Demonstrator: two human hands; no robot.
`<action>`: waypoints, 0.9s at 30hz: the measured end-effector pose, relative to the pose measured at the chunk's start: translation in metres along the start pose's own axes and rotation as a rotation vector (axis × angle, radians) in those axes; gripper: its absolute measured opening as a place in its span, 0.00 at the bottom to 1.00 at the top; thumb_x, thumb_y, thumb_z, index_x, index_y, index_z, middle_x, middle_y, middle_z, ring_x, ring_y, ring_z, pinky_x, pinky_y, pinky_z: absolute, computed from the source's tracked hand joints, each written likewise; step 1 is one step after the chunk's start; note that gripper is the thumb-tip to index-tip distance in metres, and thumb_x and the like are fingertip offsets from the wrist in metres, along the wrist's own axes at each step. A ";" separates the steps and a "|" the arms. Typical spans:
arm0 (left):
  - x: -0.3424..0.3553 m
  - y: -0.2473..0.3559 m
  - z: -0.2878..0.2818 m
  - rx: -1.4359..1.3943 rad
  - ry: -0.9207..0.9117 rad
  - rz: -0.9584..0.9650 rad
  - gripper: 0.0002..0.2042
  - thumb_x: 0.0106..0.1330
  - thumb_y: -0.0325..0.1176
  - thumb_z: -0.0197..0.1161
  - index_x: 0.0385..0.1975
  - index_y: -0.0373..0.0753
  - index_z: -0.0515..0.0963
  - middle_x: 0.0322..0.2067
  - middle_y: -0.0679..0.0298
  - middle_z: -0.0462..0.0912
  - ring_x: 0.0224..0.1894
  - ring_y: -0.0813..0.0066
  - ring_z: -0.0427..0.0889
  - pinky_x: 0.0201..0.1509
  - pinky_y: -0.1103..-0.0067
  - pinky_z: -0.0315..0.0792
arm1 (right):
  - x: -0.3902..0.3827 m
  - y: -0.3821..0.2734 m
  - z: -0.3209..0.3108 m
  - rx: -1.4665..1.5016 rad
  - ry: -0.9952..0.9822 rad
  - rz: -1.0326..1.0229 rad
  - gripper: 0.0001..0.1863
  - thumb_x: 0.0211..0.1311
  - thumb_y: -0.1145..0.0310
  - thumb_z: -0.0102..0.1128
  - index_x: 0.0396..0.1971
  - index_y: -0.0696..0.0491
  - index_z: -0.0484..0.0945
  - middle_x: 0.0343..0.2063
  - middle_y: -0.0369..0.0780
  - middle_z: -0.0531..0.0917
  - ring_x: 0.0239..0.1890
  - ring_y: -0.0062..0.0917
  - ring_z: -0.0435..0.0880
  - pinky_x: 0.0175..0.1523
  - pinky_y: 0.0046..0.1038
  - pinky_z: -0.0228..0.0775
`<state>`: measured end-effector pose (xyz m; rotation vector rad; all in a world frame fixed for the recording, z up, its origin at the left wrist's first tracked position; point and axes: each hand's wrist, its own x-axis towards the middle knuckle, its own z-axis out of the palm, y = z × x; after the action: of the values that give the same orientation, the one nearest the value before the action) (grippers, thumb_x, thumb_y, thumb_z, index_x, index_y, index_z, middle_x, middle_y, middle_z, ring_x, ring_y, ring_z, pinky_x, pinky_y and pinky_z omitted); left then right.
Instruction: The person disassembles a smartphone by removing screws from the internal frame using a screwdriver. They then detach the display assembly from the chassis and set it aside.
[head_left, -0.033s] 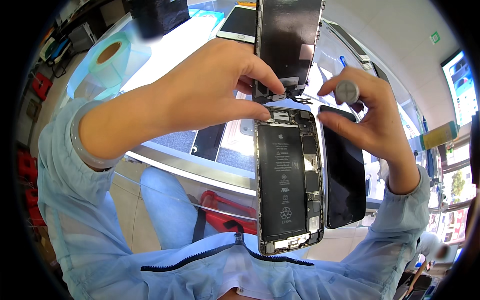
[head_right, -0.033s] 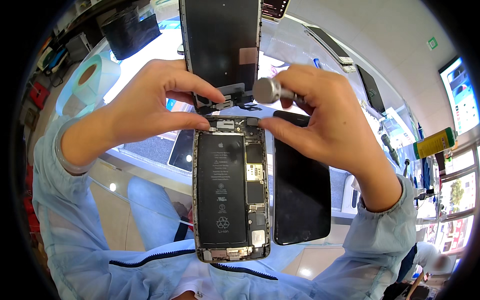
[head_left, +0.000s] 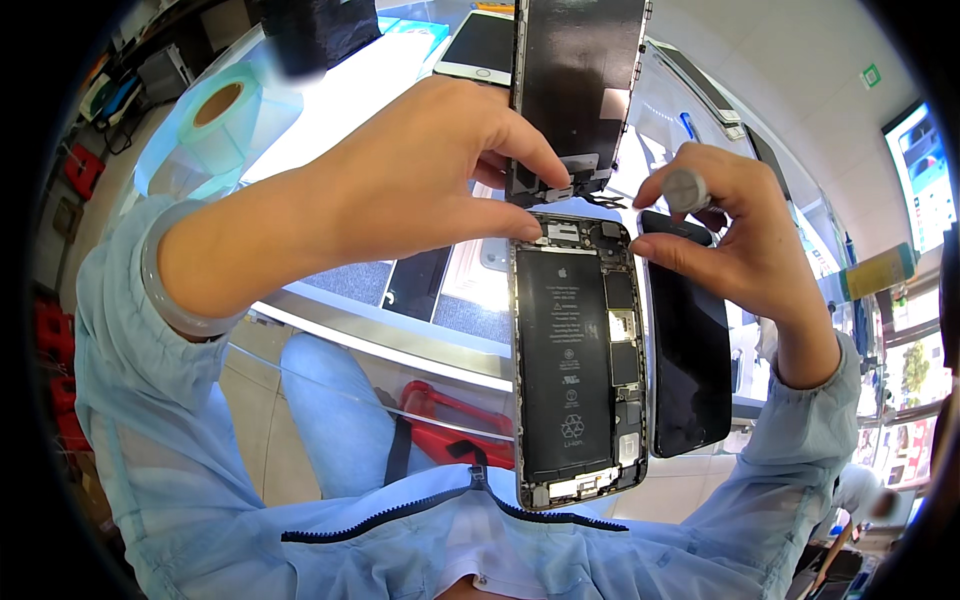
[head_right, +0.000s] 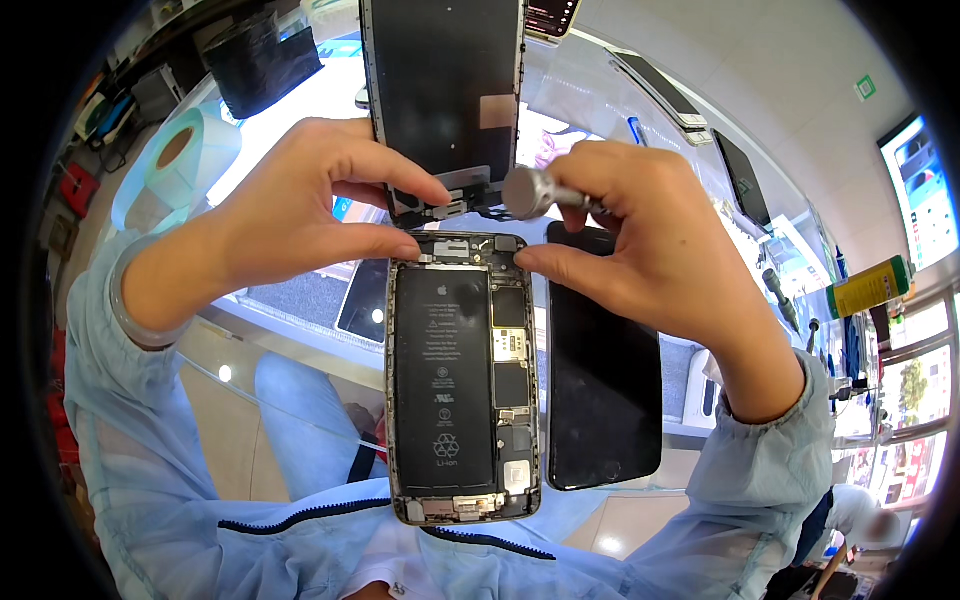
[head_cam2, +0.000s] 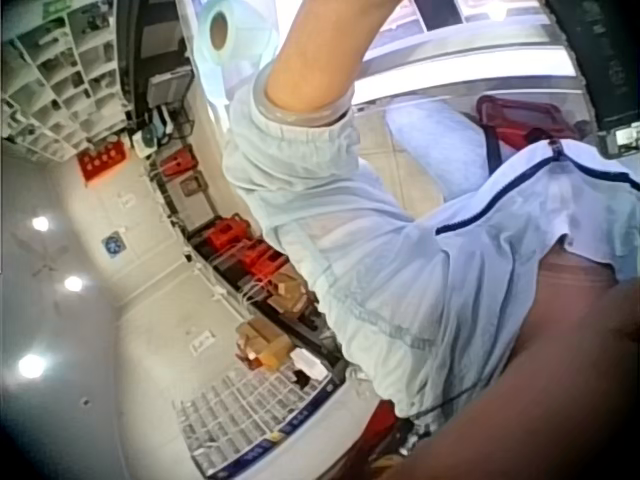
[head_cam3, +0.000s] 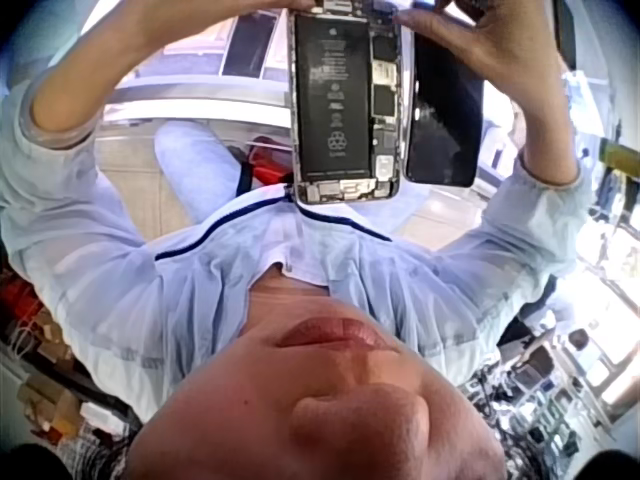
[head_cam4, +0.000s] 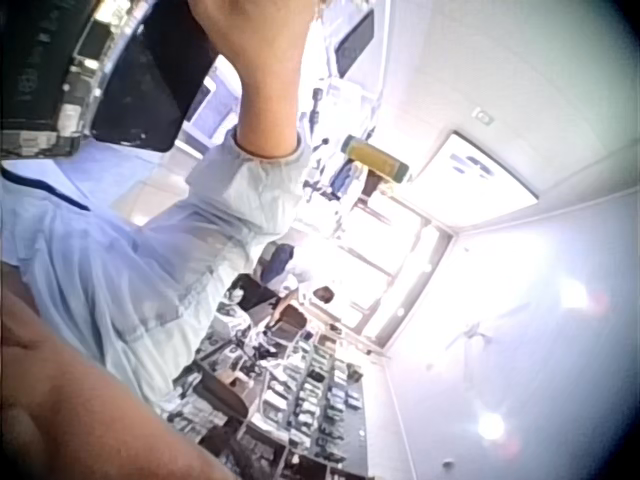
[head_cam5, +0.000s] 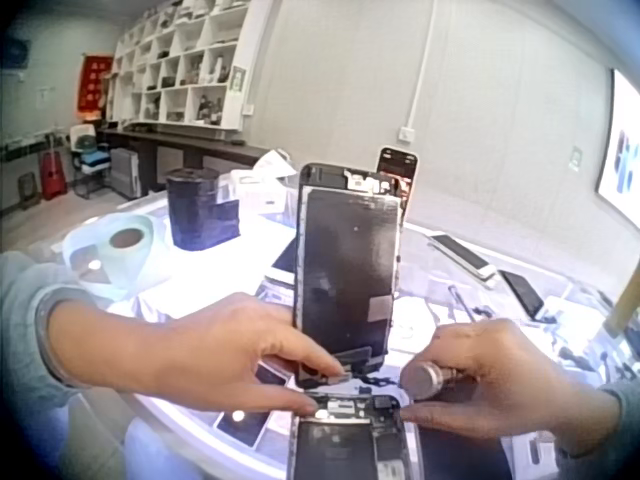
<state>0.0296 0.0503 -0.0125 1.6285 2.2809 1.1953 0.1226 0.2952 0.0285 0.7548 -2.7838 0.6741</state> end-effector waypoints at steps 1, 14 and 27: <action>0.000 0.000 0.001 -0.005 -0.004 -0.012 0.17 0.49 0.24 0.73 0.42 0.34 0.82 0.36 0.58 0.80 0.40 0.69 0.83 0.49 0.77 0.79 | -0.001 0.004 0.002 0.008 -0.036 0.012 0.09 0.47 0.74 0.71 0.28 0.57 0.79 0.25 0.37 0.78 0.26 0.21 0.75 0.28 0.22 0.60; -0.022 -0.016 -0.050 0.005 -0.031 -0.049 0.17 0.49 0.23 0.73 0.42 0.34 0.82 0.37 0.58 0.80 0.41 0.69 0.83 0.48 0.77 0.79 | 0.053 -0.020 0.025 -0.025 -0.113 -0.012 0.08 0.52 0.72 0.65 0.29 0.59 0.78 0.23 0.45 0.78 0.28 0.41 0.78 0.33 0.35 0.67; -0.035 -0.031 -0.052 -0.025 0.014 -0.062 0.17 0.49 0.22 0.72 0.41 0.35 0.83 0.38 0.59 0.81 0.41 0.71 0.83 0.48 0.79 0.78 | 0.058 -0.022 0.030 -0.200 -0.031 -0.138 0.08 0.55 0.75 0.59 0.34 0.58 0.72 0.30 0.47 0.77 0.35 0.47 0.77 0.39 0.42 0.68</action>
<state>-0.0044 -0.0103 -0.0082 1.5339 2.2974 1.2190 0.0832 0.2389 0.0264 0.9110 -2.7408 0.3556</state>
